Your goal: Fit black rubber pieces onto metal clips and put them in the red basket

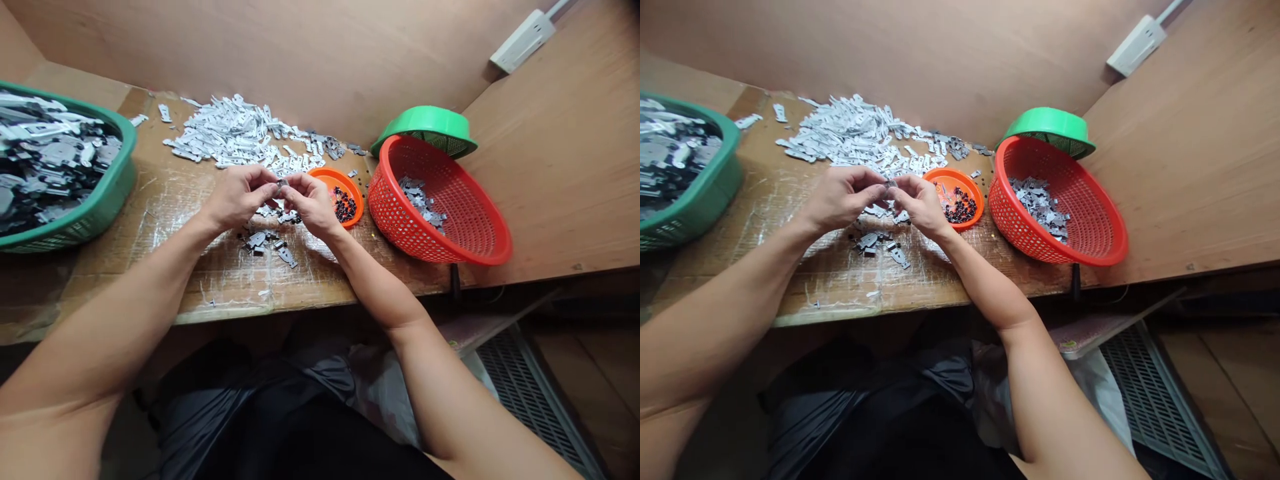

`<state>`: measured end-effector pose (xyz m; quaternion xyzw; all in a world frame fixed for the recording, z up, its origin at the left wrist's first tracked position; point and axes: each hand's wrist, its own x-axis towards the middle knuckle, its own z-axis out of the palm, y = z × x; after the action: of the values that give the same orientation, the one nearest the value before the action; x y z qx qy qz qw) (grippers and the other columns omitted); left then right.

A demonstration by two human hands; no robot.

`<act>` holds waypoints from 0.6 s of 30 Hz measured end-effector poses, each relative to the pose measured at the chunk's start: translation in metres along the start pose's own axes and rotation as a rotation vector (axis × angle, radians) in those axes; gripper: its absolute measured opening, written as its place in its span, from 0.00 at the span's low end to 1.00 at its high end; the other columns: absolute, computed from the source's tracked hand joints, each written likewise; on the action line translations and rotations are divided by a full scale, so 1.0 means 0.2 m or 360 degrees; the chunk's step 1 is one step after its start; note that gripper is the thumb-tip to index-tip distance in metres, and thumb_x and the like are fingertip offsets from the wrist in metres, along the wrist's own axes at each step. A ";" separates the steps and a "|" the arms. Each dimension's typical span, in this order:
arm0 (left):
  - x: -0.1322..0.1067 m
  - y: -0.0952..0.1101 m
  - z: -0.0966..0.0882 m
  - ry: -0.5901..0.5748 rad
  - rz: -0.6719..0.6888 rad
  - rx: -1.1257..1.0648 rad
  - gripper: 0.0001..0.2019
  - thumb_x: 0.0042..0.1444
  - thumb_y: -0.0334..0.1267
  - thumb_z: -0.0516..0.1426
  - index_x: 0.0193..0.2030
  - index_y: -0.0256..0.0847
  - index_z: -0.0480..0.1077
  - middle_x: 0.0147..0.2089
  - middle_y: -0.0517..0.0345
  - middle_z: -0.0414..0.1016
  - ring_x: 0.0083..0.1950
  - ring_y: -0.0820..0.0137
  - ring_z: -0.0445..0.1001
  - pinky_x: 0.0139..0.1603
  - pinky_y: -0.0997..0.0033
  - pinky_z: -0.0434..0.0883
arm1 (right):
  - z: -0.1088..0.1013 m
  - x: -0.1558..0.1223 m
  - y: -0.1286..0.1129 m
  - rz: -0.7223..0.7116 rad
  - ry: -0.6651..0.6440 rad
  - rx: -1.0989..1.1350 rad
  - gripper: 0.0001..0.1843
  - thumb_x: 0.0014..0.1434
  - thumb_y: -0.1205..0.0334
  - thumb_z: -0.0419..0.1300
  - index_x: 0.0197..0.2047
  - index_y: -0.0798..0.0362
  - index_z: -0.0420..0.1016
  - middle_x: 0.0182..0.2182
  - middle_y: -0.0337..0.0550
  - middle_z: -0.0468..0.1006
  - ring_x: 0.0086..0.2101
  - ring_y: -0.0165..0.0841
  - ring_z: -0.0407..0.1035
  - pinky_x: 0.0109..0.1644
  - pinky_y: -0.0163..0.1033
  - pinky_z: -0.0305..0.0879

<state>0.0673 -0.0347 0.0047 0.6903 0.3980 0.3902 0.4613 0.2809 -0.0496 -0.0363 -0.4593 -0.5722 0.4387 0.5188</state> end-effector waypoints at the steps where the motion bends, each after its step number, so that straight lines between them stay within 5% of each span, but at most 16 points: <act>1: 0.00 0.00 0.01 0.0010 -0.0016 -0.0042 0.03 0.66 0.35 0.75 0.41 0.47 0.88 0.39 0.52 0.91 0.46 0.55 0.91 0.53 0.58 0.87 | 0.00 0.00 0.00 -0.0006 0.0005 0.0035 0.38 0.61 0.24 0.90 0.45 0.44 0.80 0.38 0.37 0.83 0.34 0.33 0.73 0.41 0.44 0.80; 9: 0.03 -0.10 0.02 -0.0113 0.0107 0.0275 0.10 0.66 0.44 0.72 0.34 0.46 0.84 0.33 0.56 0.86 0.36 0.60 0.78 0.42 0.63 0.75 | 0.00 0.00 0.07 0.0043 -0.0003 0.0098 0.35 0.60 0.30 0.91 0.42 0.46 0.80 0.36 0.35 0.82 0.35 0.32 0.74 0.38 0.41 0.79; 18: -0.02 -0.10 0.07 0.0091 0.0227 0.0600 0.17 0.68 0.43 0.68 0.29 0.51 0.69 0.27 0.59 0.74 0.34 0.58 0.69 0.40 0.58 0.67 | 0.03 -0.02 0.10 0.0028 0.0035 0.0254 0.35 0.56 0.32 0.93 0.38 0.47 0.81 0.34 0.35 0.82 0.36 0.33 0.75 0.45 0.42 0.79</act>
<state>0.0739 -0.0380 -0.0184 0.7796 0.4270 0.3598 0.2836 0.2774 -0.0499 -0.0569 -0.4263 -0.5257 0.4824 0.5561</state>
